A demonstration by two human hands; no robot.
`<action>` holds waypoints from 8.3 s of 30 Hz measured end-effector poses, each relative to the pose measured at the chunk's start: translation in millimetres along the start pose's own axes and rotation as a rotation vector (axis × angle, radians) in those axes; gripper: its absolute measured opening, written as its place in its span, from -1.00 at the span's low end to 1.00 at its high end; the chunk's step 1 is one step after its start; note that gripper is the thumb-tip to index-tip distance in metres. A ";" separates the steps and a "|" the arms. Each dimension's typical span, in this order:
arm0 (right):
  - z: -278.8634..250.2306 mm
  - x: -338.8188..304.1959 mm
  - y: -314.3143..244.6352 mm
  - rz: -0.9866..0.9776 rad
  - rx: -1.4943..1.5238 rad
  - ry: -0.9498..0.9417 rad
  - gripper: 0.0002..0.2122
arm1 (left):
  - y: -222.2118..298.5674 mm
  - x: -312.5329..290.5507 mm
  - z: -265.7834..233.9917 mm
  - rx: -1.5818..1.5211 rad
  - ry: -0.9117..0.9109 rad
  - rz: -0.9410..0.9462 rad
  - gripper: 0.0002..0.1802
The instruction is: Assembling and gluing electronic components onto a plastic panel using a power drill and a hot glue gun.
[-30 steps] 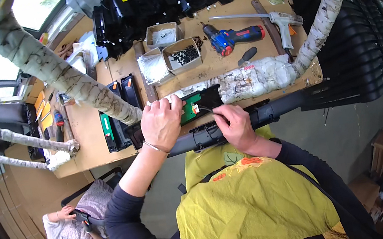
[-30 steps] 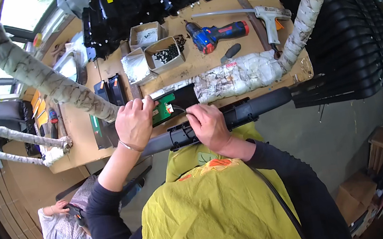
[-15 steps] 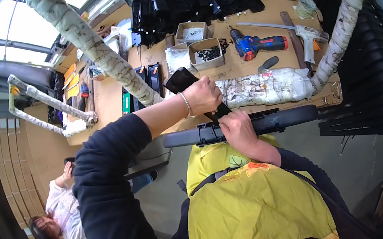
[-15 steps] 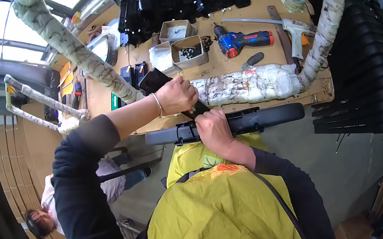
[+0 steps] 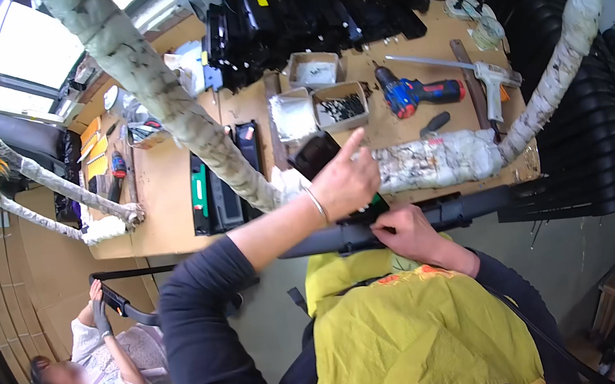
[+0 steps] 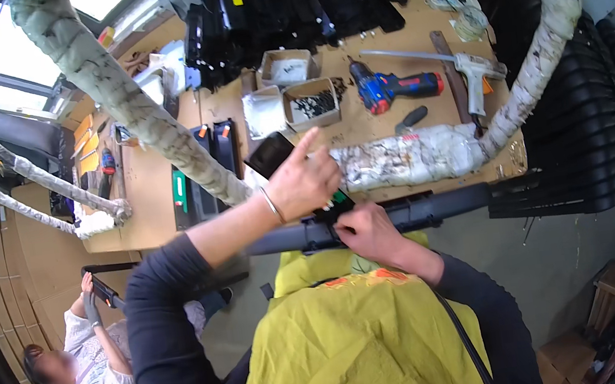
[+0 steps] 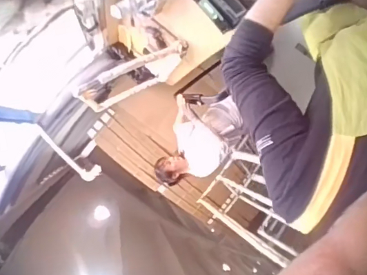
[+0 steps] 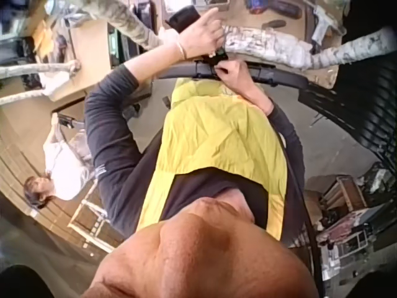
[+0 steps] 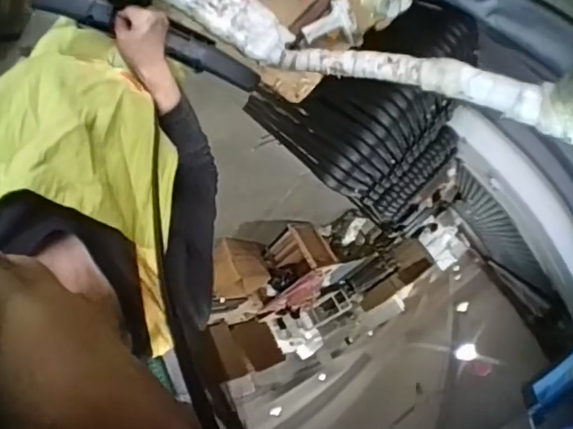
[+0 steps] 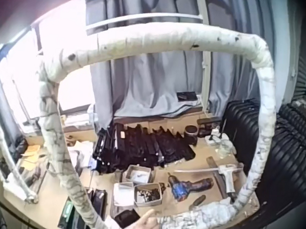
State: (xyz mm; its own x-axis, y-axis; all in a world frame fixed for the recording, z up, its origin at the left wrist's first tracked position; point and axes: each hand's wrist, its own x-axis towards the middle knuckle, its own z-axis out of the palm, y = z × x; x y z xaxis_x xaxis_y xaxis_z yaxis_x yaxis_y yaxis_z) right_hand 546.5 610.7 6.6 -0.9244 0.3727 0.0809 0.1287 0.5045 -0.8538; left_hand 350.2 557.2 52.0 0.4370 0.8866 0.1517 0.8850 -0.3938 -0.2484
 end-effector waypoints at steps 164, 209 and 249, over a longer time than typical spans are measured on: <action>26.4 -5.2 -8.9 -0.109 -0.208 0.070 -0.88 | 20.8 5.2 8.7 -0.785 -0.531 -0.461 -0.88; -5.4 39.9 2.1 0.189 0.235 -0.325 -0.87 | 56.3 -81.7 16.0 -0.936 0.197 -0.390 -0.80; 3.6 51.0 -18.7 0.269 0.039 -0.419 -0.90 | 64.4 -88.3 10.0 -1.055 0.143 -0.697 -0.85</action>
State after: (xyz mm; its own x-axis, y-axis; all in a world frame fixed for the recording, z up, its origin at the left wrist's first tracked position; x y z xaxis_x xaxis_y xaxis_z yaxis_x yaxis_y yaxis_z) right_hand 495.7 617.5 24.9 -0.9261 0.1364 -0.3519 0.3764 0.4014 -0.8350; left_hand 367.0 455.9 13.1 -0.2152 0.9747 0.0600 0.6019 0.0840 0.7941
